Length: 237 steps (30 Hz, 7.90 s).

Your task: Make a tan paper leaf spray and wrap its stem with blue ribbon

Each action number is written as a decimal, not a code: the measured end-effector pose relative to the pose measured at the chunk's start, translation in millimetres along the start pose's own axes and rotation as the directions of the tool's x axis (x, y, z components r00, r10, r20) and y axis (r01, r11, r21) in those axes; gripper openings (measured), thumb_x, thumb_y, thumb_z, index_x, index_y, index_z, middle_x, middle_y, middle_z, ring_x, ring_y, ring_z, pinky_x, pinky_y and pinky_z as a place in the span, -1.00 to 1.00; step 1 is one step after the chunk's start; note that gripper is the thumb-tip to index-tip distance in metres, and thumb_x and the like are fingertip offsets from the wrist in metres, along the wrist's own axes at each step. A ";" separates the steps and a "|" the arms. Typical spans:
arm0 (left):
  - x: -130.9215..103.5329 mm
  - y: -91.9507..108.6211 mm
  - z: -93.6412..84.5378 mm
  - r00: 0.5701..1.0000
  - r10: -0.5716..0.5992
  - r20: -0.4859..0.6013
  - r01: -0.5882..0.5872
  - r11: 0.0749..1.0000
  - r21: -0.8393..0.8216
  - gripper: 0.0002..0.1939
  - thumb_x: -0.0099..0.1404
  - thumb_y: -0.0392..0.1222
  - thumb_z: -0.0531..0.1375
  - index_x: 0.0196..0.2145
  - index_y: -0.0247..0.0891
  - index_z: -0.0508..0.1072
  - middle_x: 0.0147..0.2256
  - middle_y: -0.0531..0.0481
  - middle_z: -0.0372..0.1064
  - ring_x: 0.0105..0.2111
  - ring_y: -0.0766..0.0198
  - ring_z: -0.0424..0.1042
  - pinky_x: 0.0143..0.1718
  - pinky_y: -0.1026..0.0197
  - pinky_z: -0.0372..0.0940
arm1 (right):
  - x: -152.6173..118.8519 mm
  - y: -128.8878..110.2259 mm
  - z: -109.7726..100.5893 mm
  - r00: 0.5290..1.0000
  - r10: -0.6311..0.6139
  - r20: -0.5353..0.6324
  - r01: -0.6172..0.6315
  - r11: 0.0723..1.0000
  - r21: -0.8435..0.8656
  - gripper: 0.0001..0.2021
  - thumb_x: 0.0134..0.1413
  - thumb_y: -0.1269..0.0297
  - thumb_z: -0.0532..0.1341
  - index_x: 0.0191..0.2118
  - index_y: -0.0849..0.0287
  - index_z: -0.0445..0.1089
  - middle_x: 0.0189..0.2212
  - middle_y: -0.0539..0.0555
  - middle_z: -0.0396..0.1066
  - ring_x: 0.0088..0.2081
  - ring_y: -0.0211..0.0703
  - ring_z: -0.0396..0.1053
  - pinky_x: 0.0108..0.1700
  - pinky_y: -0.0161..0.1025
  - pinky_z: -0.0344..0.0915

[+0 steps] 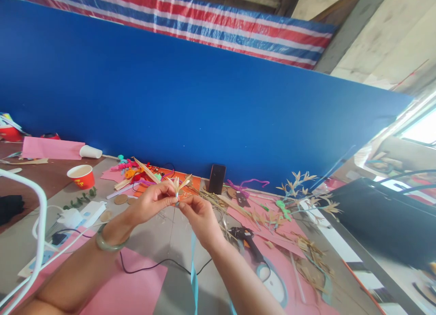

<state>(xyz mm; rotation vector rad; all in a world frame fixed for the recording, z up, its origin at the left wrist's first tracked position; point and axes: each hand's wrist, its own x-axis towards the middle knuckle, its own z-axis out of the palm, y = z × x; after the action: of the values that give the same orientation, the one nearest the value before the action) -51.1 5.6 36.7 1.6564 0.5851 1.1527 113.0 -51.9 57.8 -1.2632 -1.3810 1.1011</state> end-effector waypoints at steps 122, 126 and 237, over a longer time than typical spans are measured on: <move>-1.3 8.2 14.1 0.953 -0.277 -0.123 0.215 0.905 -0.366 -0.79 -0.04 -0.29 0.39 -0.48 -0.30 0.41 -0.50 0.09 0.32 -0.44 0.35 0.35 -0.34 0.28 0.34 | -3.2 14.1 1.1 0.978 -0.152 -0.140 0.151 0.988 -0.017 -0.73 0.03 0.06 0.31 -0.30 0.15 0.35 -0.47 0.00 0.41 -0.42 -0.21 0.35 -0.39 -0.29 0.25; -1.2 7.7 16.0 0.958 -0.269 -0.103 0.231 0.931 -0.282 -0.84 0.01 -0.25 0.36 -0.50 -0.31 0.44 -0.51 0.06 0.34 -0.45 0.33 0.36 -0.32 0.24 0.35 | 0.8 12.3 -4.4 0.970 -0.231 -0.076 0.214 0.959 -0.186 -0.81 0.10 0.14 0.27 -0.37 0.16 0.44 -0.41 0.05 0.49 -0.34 -0.14 0.40 -0.26 -0.22 0.28; 1.2 -7.4 16.8 0.919 -0.382 0.101 0.380 0.785 -0.489 -0.70 -0.11 -0.25 0.45 -0.34 -0.29 0.57 -0.36 -0.05 0.49 -0.43 0.31 0.39 -0.34 0.23 0.28 | 10.8 -2.4 -26.6 0.981 -0.080 0.175 0.115 0.972 -0.204 -0.81 0.04 0.18 0.29 -0.46 0.19 0.41 -0.52 0.00 0.45 -0.52 -0.28 0.29 -0.47 -0.31 0.16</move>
<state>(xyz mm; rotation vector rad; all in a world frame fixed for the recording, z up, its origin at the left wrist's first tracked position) -34.5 1.8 29.7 1.0264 0.5351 0.9051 138.5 -40.6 65.1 -1.2611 -1.7074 1.0292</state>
